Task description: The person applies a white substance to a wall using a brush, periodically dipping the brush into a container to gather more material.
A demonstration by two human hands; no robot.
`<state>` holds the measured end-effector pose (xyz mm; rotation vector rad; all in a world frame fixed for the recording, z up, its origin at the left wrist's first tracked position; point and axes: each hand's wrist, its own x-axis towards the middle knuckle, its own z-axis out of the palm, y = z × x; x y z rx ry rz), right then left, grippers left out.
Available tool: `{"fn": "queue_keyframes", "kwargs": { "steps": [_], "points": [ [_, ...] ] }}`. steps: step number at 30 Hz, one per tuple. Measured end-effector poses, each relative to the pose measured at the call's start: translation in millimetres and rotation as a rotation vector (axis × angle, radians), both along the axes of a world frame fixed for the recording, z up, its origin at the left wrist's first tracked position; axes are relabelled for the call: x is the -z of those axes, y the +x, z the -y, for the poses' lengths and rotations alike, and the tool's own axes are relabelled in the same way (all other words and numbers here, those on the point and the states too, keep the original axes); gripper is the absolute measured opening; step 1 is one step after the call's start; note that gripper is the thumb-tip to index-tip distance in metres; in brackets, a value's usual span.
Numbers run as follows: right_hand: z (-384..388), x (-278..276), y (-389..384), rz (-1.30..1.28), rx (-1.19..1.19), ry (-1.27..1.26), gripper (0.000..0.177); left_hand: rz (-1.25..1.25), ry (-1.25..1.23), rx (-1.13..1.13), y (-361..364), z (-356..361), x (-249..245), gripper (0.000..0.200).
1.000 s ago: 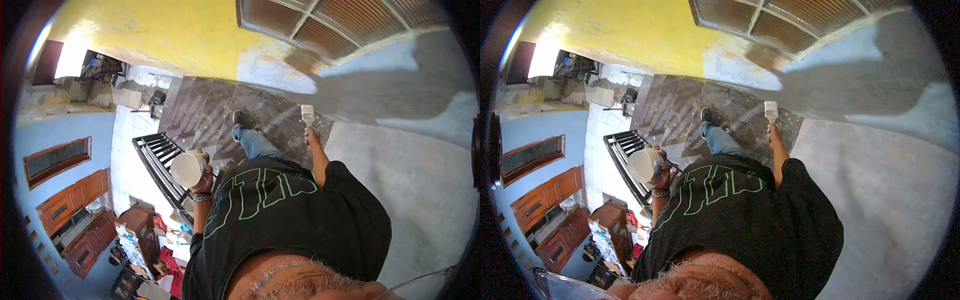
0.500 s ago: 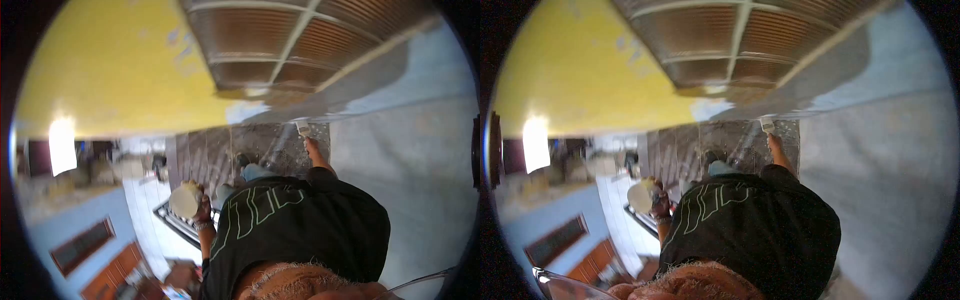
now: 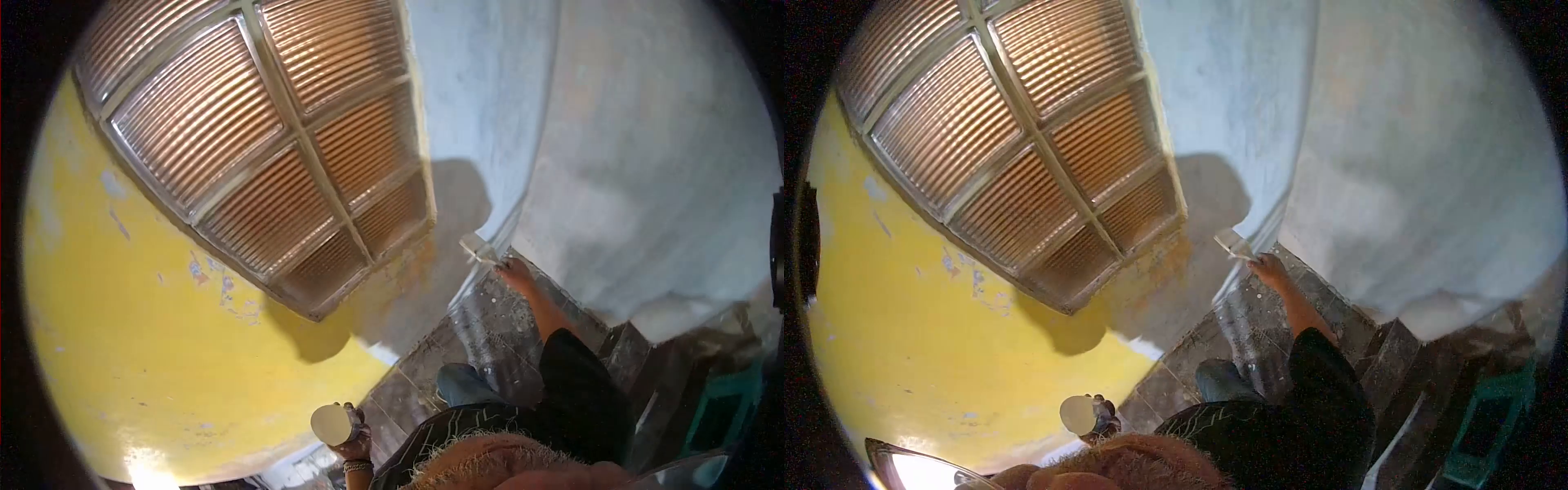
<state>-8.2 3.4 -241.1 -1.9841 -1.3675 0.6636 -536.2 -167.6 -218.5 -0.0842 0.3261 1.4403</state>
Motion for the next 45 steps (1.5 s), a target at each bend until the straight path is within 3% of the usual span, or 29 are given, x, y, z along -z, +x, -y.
{"fn": "queue_keyframes", "kwargs": {
  "steps": [1,3,4,5,8,12,13,15,16,19,23,25,26,28,29,36,39,41,45],
  "points": [
    [7,-1,-6,0.009,0.014,0.045,0.044,-0.155,0.345,0.233,-40,-18,78,0.059],
    [22,-14,-18,-0.088,0.054,0.081,0.042,-0.238,0.440,0.213,-77,-36,179,0.059],
    [32,-18,-25,-0.196,0.083,0.103,0.039,-0.330,0.517,0.186,-86,-35,196,0.059],
    [36,-27,-29,-0.193,0.089,0.127,0.039,-0.194,0.197,0.161,-46,-17,97,0.062],
    [42,-69,-31,-0.069,0.097,0.231,0.034,-0.156,0.157,0.222,-59,-23,120,0.065],
    [41,-119,-31,0.026,0.058,0.429,0.028,-0.167,0.325,0.201,-57,-14,129,0.063],
    [37,-132,-30,0.028,0.073,0.412,0.028,-0.166,0.342,0.198,-57,25,120,0.063],
    [24,-149,-25,-0.017,0.096,0.402,0.030,-0.147,0.096,0.018,0,28,-11,0.057],
    [18,-158,-22,-0.012,0.091,0.421,0.030,-0.140,0.114,0.012,6,30,-17,0.057],
    [-6,-192,-23,-0.014,0.026,0.529,0.030,-0.153,-0.003,-0.237,20,24,-24,0.050],
    [-18,-240,-33,-0.041,0.024,0.638,0.024,-0.184,0.109,-0.213,28,15,-11,0.049],
    [-27,-254,-30,-0.022,-0.007,0.742,0.024,-0.323,0.219,-0.194,29,14,-10,0.049],
    [-33,-263,-24,0.054,-0.008,0.777,0.028,-0.336,0.202,-0.197,27,15,-18,0.049],
    [-38,-291,-23,0.174,0.056,0.814,0.028,-0.126,0.076,-0.013,28,16,-34,0.051],
    [-37,-308,-25,0.198,0.072,0.846,0.028,-0.125,0.128,-0.153,34,10,-24,0.053],
    [-52,-404,-42,0.289,0.120,0.990,0.026,-0.234,0.095,-0.092,15,24,-28,0.052],
    [-66,-418,-41,0.264,0.155,1.008,0.029,-0.166,0.184,0.045,5,27,-32,0.051],
    [-69,-422,-41,0.253,0.162,0.987,0.031,-0.041,0.046,0.040,-9,24,-15,0.052],
    [-82,-406,-31,0.282,0.090,0.988,0.032,-0.265,-0.022,-0.119,-18,9,12,0.052]
  ]
}}
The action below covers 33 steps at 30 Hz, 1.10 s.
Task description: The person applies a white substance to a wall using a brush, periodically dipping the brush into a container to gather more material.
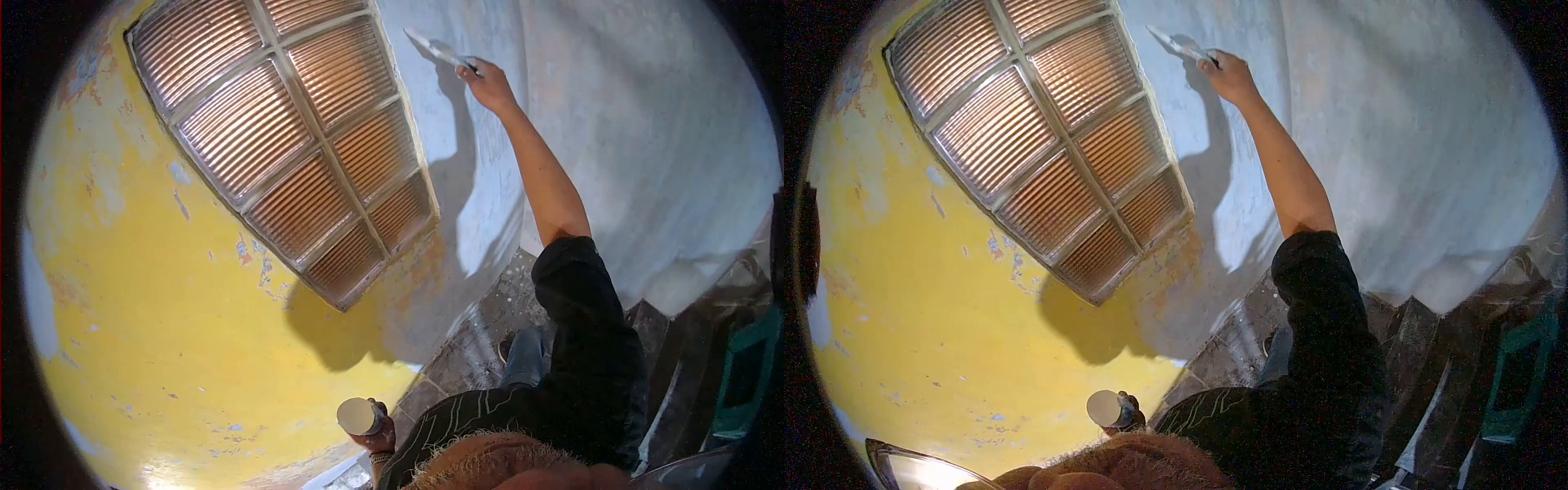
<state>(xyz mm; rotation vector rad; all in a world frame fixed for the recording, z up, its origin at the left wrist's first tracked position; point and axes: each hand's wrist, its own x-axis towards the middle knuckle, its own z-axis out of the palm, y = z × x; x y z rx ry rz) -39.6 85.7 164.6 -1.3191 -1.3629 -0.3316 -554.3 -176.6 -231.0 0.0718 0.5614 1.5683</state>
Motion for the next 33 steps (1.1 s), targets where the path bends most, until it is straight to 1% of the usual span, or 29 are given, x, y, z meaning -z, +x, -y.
{"fn": "queue_keyframes", "kwargs": {
  "steps": [2,3,4,5,6,7,8,9,11,12,13,14,15,16,18,20,22,24,25,27,28,29,30,31,32,33],
  "points": [
    [-1,41,-3,-0.007,0.015,-0.060,0.027,-0.114,0.060,-0.056,1,-2,0,0.049],
    [1,75,-3,0.033,0.044,-0.065,0.028,-0.117,0.055,-0.050,-8,-5,11,0.049],
    [8,114,-6,0.053,0.063,-0.178,0.032,0.142,0.114,0.132,-22,-11,30,0.048],
    [15,162,-9,0.061,0.118,-0.279,0.031,0.405,0.168,0.311,-30,-13,41,0.047],
    [16,222,-4,0.065,0.091,-0.251,0.031,0.409,0.159,0.314,-28,-10,37,0.047],
    [29,261,-6,0.085,0.073,-0.321,0.032,0.289,0.140,0.240,-21,-8,24,0.047],
    [55,275,-19,0.000,0.042,-0.345,0.032,0.165,0.124,0.167,-18,-6,18,0.047],
    [73,279,-28,-0.086,0.010,-0.366,0.032,0.166,0.119,0.167,-21,-9,29,0.047],
    [67,275,-20,-0.106,0.034,-0.375,0.031,-0.595,0.381,0.037,-31,-15,58,0.047],
    [61,271,-13,-0.130,0.059,-0.381,0.031,-0.601,0.369,0.043,-36,-13,56,0.047],
    [45,259,-4,-0.044,0.120,-0.264,0.029,-0.110,0.267,0.230,-39,-13,48,0.047],
    [50,213,-13,-0.045,0.088,-0.240,0.028,0.387,0.148,0.393,-40,-12,40,0.048],
    [49,177,-22,-0.079,0.060,-0.114,0.026,-0.114,0.223,0.089,-22,-9,30,0.049],
    [49,148,-29,-0.113,0.012,-0.039,0.027,-0.082,0.241,0.106,-17,-11,25,0.050],
    [33,125,-27,-0.221,0.006,-0.066,0.030,-0.054,0.248,0.125,-17,-7,22,0.051],
    [23,128,-20,-0.247,0.029,-0.077,0.031,0.033,0.205,0.123,-17,-5,22,0.051],
    [16,134,-13,-0.271,0.050,-0.075,0.032,0.054,0.204,0.162,-21,-2,17,0.052],
    [14,143,-7,-0.331,0.078,-0.056,0.033,0.077,0.202,0.200,-27,-1,17,0.053],
    [12,147,-4,-0.335,0.080,-0.057,0.033,0.058,0.197,0.167,-29,-3,18,0.054],
    [11,160,1,-0.325,0.070,-0.140,0.030,0.036,0.187,0.134,-32,-3,21,0.055],
    [9,180,3,-0.223,0.085,-0.147,0.029,0.047,0.210,0.150,-29,-2,17,0.056],
    [7,212,6,-0.124,0.100,-0.154,0.029,0.057,0.232,0.168,-28,0,13,0.056],
    [8,254,6,-0.148,0.108,-0.249,0.032,0.050,0.228,0.173,-26,1,9,0.056],
    [16,298,1,-0.172,0.117,-0.343,0.035,0.096,0.226,0.175,-24,2,5,0.056],
    [36,335,-14,-0.267,0.075,-0.395,0.037,0.147,0.228,0.171,-21,0,3,0.056],
    [58,367,-30,-0.447,0.065,-0.620,0.037,0.150,0.229,0.165,-20,-1,2,0.056]
  ]
}}
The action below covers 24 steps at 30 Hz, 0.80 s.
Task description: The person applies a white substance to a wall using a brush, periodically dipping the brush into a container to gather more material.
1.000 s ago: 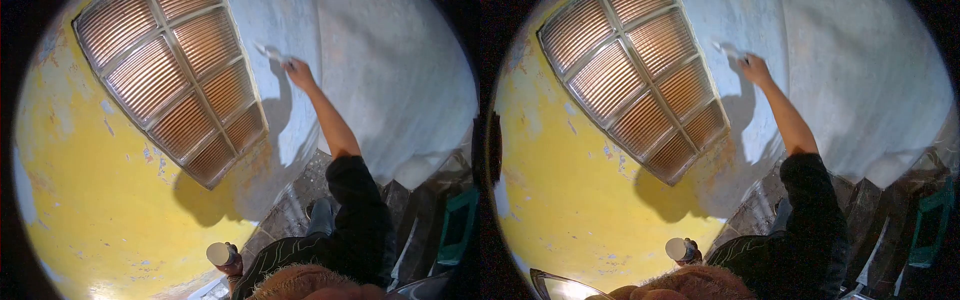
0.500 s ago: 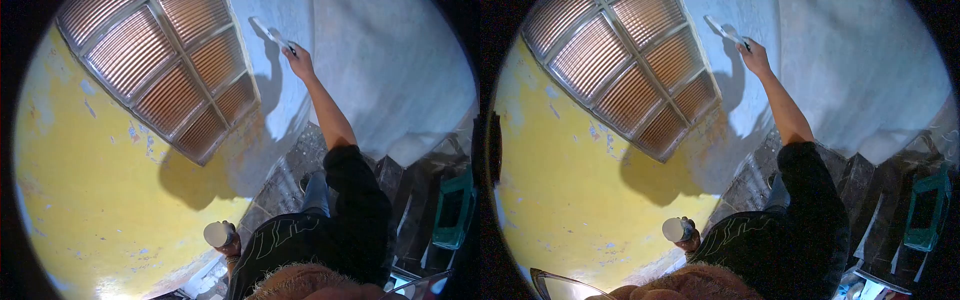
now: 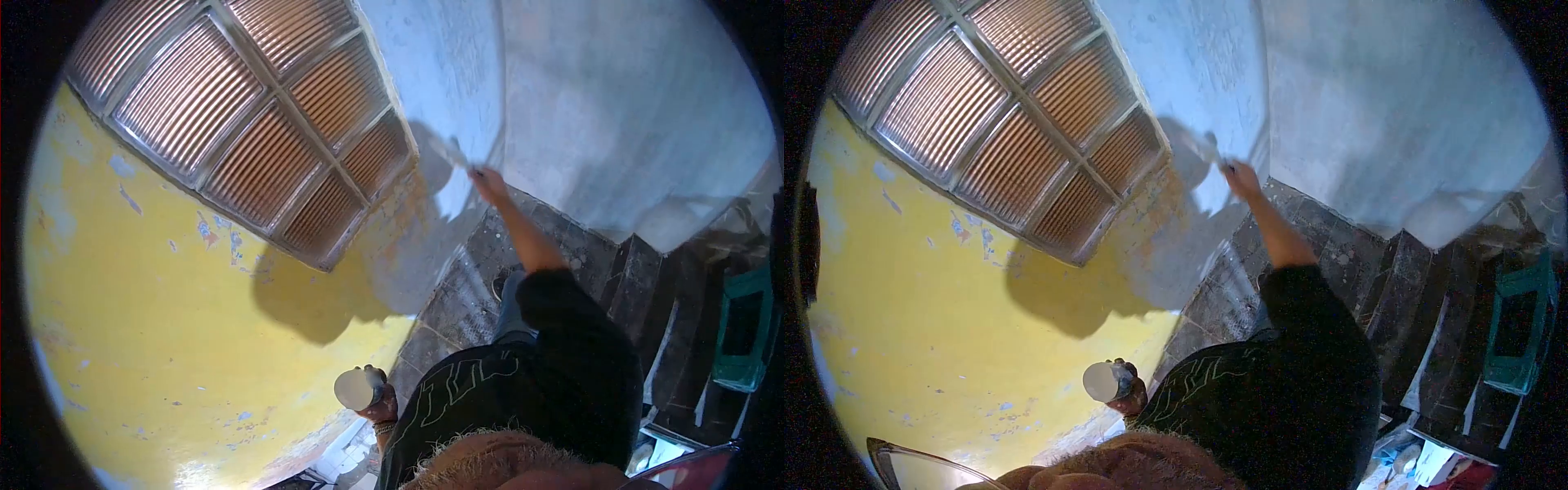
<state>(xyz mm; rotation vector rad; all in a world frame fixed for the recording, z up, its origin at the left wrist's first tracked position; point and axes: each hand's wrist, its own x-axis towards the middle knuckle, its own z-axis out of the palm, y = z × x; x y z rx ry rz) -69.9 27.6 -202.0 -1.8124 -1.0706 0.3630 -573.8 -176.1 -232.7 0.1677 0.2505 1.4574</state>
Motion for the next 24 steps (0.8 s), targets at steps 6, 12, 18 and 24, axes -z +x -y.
{"fn": "queue_keyframes", "kwargs": {
  "steps": [6,12,18,24],
  "points": [
    [121,117,-88,-0.188,-0.083,0.012,0.032,-0.033,-0.076,-0.011,8,8,-4,0.058],
    [171,142,-119,-0.299,-0.061,-0.311,0.035,0.145,-0.041,0.159,6,16,2,0.052],
    [212,138,-141,-0.433,-0.189,-0.301,0.038,-1.248,0.317,-0.079,-4,31,17,0.054],
    [240,154,-138,-0.368,-0.241,-0.299,0.037,0.132,-0.113,0.284,-5,28,16,0.057]
  ]
}}
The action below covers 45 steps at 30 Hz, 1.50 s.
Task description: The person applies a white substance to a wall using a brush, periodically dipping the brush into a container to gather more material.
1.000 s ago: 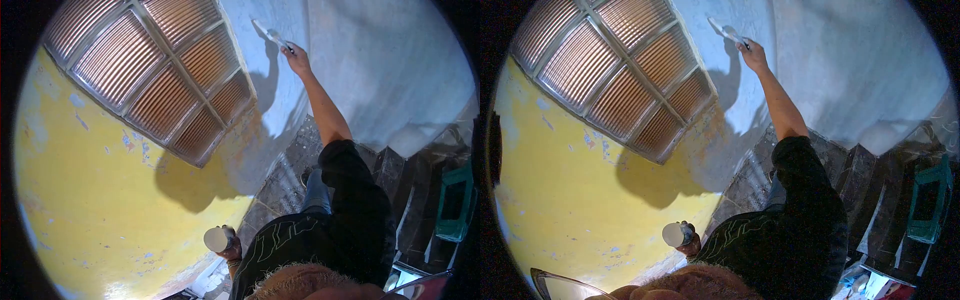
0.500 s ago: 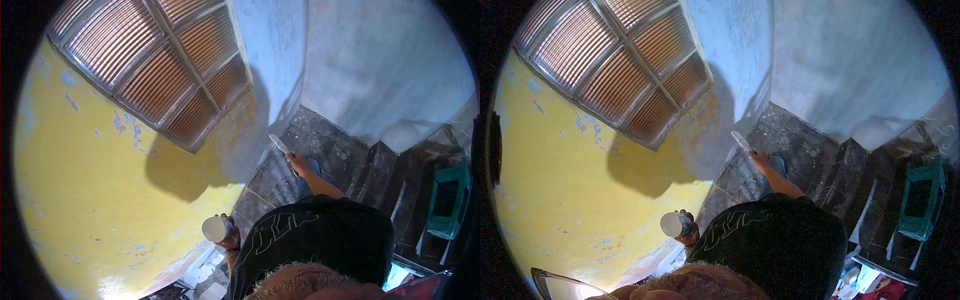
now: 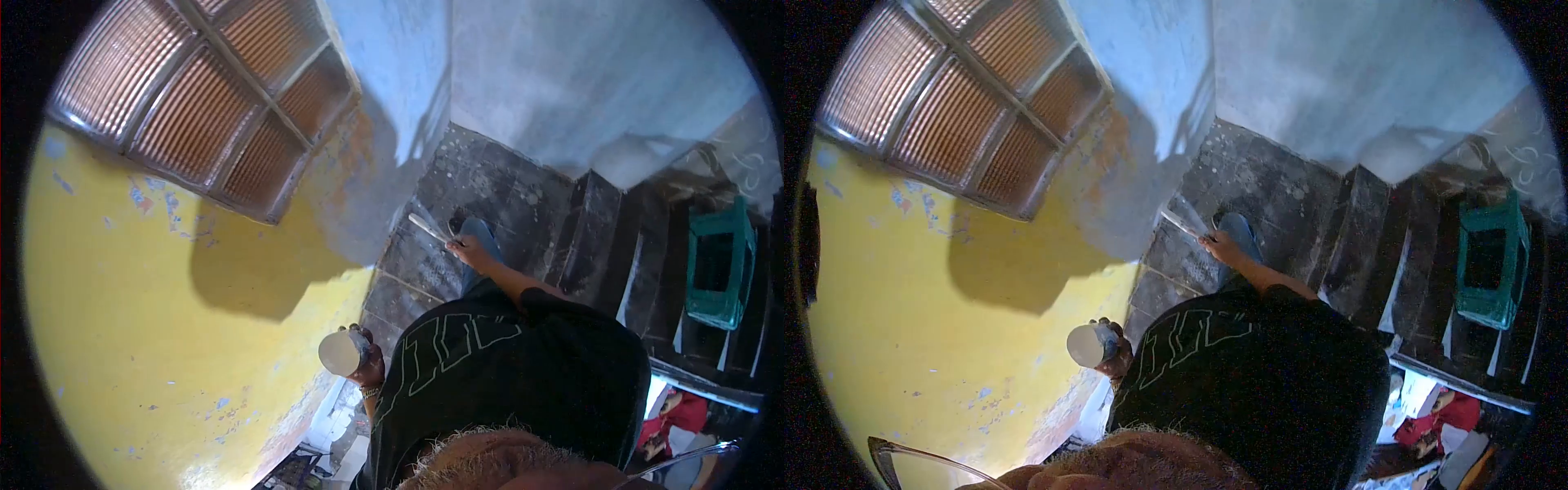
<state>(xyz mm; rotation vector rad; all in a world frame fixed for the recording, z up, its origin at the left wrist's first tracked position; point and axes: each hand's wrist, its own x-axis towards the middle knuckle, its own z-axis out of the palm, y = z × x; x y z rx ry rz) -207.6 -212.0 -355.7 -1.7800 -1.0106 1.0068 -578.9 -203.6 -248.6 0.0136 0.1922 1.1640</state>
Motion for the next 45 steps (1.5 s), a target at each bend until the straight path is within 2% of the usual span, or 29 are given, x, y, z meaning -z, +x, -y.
{"fn": "queue_keyframes", "kwargs": {
  "steps": [3,6,9,14,15,20,25,26,27,32,33,34,36,37,38,40,41,42,44,45],
  "points": [
    [16,-27,1,-0.003,0.013,-0.031,0.036,-0.035,0.082,0.031,0,-4,16,0.061],
    [34,-35,0,0.060,0.074,-0.046,0.035,-0.069,-0.008,0.048,7,-1,2,0.059],
    [53,-38,1,0.182,0.079,-0.061,0.031,0.001,-0.030,0.132,14,-5,-4,0.056],
    [71,-41,6,-0.139,0.174,-0.032,0.025,0.000,-0.047,0.183,30,-16,8,0.055],
    [69,-39,12,-0.134,0.173,-0.040,0.025,0.006,-0.055,0.181,35,-18,10,0.055],
    [42,-31,48,0.046,-0.006,-0.193,0.029,0.002,-0.082,0.135,63,-14,22,0.053],
    [6,-29,98,0.000,-0.161,-0.202,0.031,0.047,-0.064,0.045,112,-11,46,0.057],
    [-6,-25,113,0.024,-0.211,-0.188,0.032,0.039,-0.052,0.030,128,-17,53,0.057],
    [-18,-19,126,0.051,-0.268,-0.302,0.033,0.040,-0.047,0.013,143,-26,60,0.057],
    [-71,3,186,0.107,-0.570,-0.262,0.041,0.007,-0.060,-0.131,201,-16,104,0.056],
    [-82,11,192,0.136,-0.626,-0.209,0.043,-0.067,-0.149,-0.242,204,-8,141,0.065],
    [-94,21,199,0.141,-0.673,-0.223,0.043,-0.062,-0.166,-0.287,209,6,177,0.065],
    [-112,40,210,0.263,-0.810,-0.289,0.046,-0.047,-0.252,-0.367,230,15,208,0.072],
    [-118,60,219,0.250,-0.879,-0.328,0.046,-0.200,-0.323,-0.333,244,31,236,0.078],
    [-122,69,220,0.224,-0.836,-0.363,0.047,-0.205,-0.348,-0.355,254,29,236,0.078],
    [-132,88,222,0.189,-0.818,-0.408,0.048,0.296,-0.374,-0.460,269,14,223,0.076],
    [-133,99,223,0.212,-0.839,-0.421,0.049,1.022,-0.540,-0.536,272,12,224,0.074],
    [-130,109,224,0.228,-0.860,-0.448,0.049,1.012,-0.560,-0.575,277,13,243,0.074],
    [-132,119,223,0.250,-0.808,-0.261,0.052,0.869,-0.283,-0.482,281,27,288,0.071],
    [-147,109,221,0.343,-0.879,-0.557,0.052,0.607,-0.373,-0.462,277,34,298,0.069]
  ]
}}
